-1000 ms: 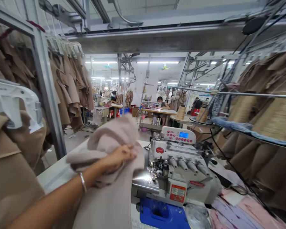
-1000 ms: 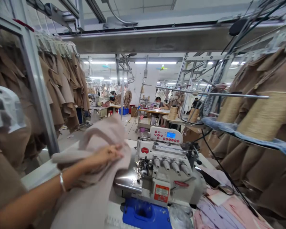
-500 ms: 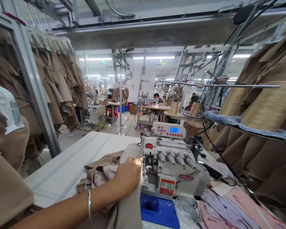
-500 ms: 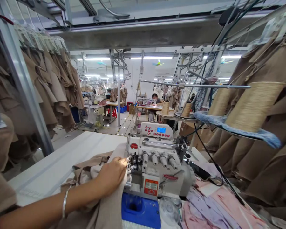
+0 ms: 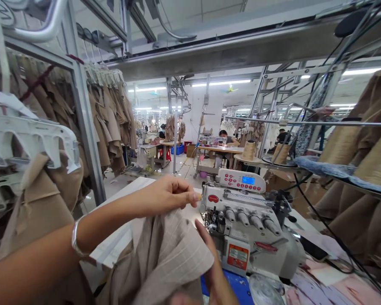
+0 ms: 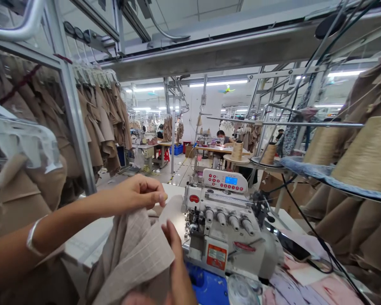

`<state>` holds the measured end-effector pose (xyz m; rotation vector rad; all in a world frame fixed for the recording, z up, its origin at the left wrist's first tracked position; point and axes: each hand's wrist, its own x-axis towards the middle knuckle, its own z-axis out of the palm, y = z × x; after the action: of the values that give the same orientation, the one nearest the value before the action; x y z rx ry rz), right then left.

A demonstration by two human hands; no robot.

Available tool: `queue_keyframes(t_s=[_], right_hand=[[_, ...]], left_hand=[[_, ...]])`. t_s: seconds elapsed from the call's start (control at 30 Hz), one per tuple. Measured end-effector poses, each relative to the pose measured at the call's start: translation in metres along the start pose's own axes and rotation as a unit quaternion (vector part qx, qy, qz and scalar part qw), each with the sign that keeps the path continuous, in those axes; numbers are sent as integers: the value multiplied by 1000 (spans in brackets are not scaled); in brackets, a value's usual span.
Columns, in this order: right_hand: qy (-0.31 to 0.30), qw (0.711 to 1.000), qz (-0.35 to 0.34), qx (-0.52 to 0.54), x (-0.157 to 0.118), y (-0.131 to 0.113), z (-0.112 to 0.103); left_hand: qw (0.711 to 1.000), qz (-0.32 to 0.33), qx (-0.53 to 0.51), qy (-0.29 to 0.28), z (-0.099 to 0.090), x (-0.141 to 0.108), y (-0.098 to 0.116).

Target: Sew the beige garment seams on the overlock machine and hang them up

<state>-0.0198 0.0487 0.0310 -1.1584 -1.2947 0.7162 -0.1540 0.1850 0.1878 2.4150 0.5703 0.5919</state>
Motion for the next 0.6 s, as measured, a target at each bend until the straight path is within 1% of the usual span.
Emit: queue_keyframes(t_s=[0.03, 0.07, 0.1, 0.13, 0.17, 0.2, 0.23, 0.27, 0.3, 0.33, 0.37, 0.4, 0.47, 0.53, 0.57, 0.6], right_hand=[[-30, 998, 19, 56, 12, -9, 3], [-67, 991, 45, 103, 22, -18, 6], [-92, 983, 60, 148, 30, -25, 8], [-101, 976, 69, 178, 36, -31, 10], [-96, 975, 63, 188, 40, -35, 10], [-76, 980, 47, 176, 42, -38, 10], [-50, 989, 26, 138, 43, -39, 9], [-23, 997, -1, 76, 43, -39, 7], [2, 999, -35, -3, 43, -40, 4], [28, 993, -77, -86, 42, -42, -1], [55, 977, -124, -162, 40, -45, -7], [87, 956, -168, -224, 39, -49, -14], [155, 916, -223, -296, 37, -61, -28], [204, 894, -230, -327, 36, -73, -33], [208, 887, -227, -344, 37, -78, -32], [197, 881, -224, -366, 38, -82, -28]], left_hand=[[999, 17, 15, 37, 1, -2, -2], [995, 23, 43, 83, 3, -7, -6], [988, 25, 67, 138, 9, -13, -10], [978, 27, 81, 189, 18, -22, -15], [971, 29, 84, 223, 30, -34, -19], [968, 29, 81, 237, 46, -46, -23], [969, 26, 70, 234, 65, -59, -28], [979, 11, 49, 198, 83, -71, -33], [988, -20, 26, 150, 101, -81, -40], [991, -53, -1, 119, 116, -89, -48], [990, -86, -32, 103, 127, -94, -57], [987, -114, -64, 92, 133, -98, -64], [980, -142, -118, 81, 133, -103, -72], [978, -132, -134, 92, 125, -106, -67], [978, -120, -133, 106, 122, -107, -59], [978, -106, -134, 122, 121, -107, -51]])
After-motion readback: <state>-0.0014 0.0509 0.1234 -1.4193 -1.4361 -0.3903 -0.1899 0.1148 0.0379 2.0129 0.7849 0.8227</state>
